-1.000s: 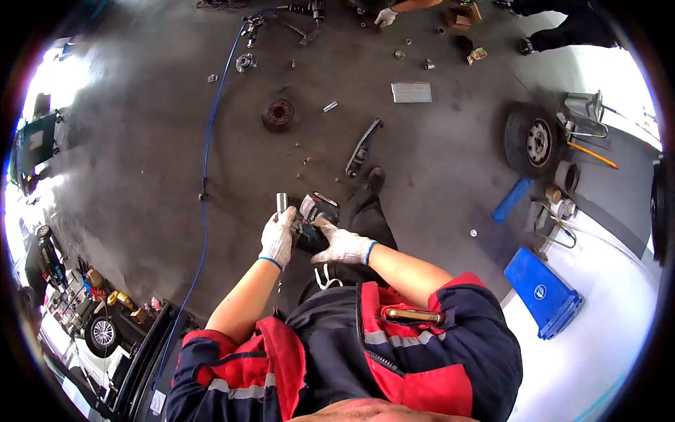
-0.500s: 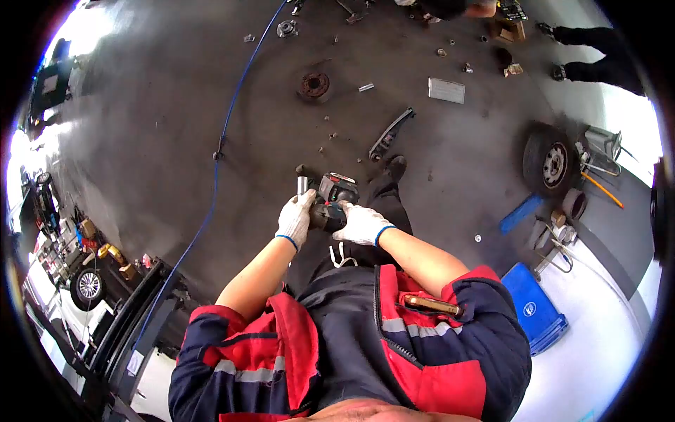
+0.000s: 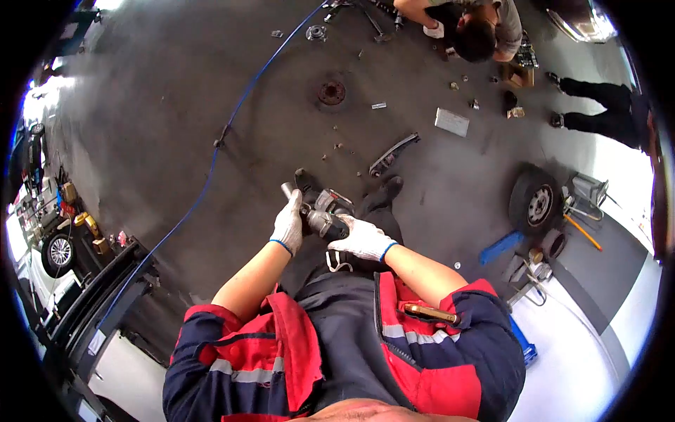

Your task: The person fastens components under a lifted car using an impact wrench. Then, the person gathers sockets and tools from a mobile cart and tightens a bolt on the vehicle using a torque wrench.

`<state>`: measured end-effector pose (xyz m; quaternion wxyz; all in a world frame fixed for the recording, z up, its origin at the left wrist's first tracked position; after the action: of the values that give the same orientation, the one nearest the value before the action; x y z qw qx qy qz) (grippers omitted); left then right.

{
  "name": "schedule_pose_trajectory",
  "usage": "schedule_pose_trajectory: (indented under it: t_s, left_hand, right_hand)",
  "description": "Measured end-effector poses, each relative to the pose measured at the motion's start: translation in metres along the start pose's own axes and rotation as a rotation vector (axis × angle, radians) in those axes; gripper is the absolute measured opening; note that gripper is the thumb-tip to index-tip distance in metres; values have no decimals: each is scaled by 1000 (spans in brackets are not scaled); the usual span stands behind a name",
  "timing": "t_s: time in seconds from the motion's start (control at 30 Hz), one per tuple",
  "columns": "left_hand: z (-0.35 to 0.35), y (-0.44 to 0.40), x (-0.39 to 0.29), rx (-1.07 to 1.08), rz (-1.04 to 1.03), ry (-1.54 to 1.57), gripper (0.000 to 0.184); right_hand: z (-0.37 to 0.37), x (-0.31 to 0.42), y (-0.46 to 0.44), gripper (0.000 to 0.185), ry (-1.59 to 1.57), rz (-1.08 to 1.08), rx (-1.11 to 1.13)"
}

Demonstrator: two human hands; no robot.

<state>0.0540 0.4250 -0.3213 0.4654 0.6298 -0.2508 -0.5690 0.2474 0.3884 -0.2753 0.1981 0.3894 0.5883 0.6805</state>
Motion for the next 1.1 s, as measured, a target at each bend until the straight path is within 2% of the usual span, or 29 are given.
schedule_pose_trajectory:
  t_s: [0.13,0.2,0.3,0.4,0.47,0.6,0.67,0.73,0.8,0.83,0.93,1.03,1.07,1.1]
  left_hand:
    - [7,-15,-1,81,-81,170,49]
    - [19,-13,-18,19,-241,88,41]
    - [47,-15,-31,-98,-313,111,48]
    - [79,-21,-43,-242,-237,153,49]
    - [104,-36,-44,-260,-214,132,50]
    - [164,-68,-76,-175,-130,361,46]
    - [189,-85,-107,-171,-138,440,48]
    - [207,-106,-138,-28,-121,621,47]
    - [215,-105,-193,28,-207,668,45]
    - [230,-135,-197,63,-249,670,48]
    - [249,-180,-270,92,-301,585,50]
    - [250,-267,-376,52,-231,508,47]
    - [261,-255,-374,65,-221,480,47]
    - [266,-280,-398,72,-211,458,45]
  right_hand:
    - [-9,9,-16,102,-1,-35,-55]
    - [-10,35,-8,102,105,-60,-74]
    - [-22,73,-13,99,167,-78,-91]
    - [-45,107,-35,98,315,-77,-98]
    - [-53,146,-41,98,414,-109,-72]
    - [-83,231,-54,101,508,-94,-104]
    - [-95,269,-70,100,528,-81,-63]
    - [-102,314,-76,96,518,-14,-75]
    - [-106,353,-92,90,308,106,17]
    - [-109,372,-110,91,328,128,30]
    - [-90,441,-145,95,400,34,88]
    - [-48,545,-219,105,453,41,171]
    - [-61,550,-205,108,456,56,200]
    - [-45,580,-215,110,376,-2,403]
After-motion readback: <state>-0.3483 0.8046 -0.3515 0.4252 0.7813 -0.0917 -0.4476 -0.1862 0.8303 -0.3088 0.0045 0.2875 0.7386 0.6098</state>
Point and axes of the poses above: each hand's wrist, its own y-axis away from the middle knuckle, its own z-axis out of the back of the hand, x = y × z, the point moved 6 cm from there along -y, towards the middle knuckle, and after that the axes turned 15 degrees about -z, right-handed, at the moved point
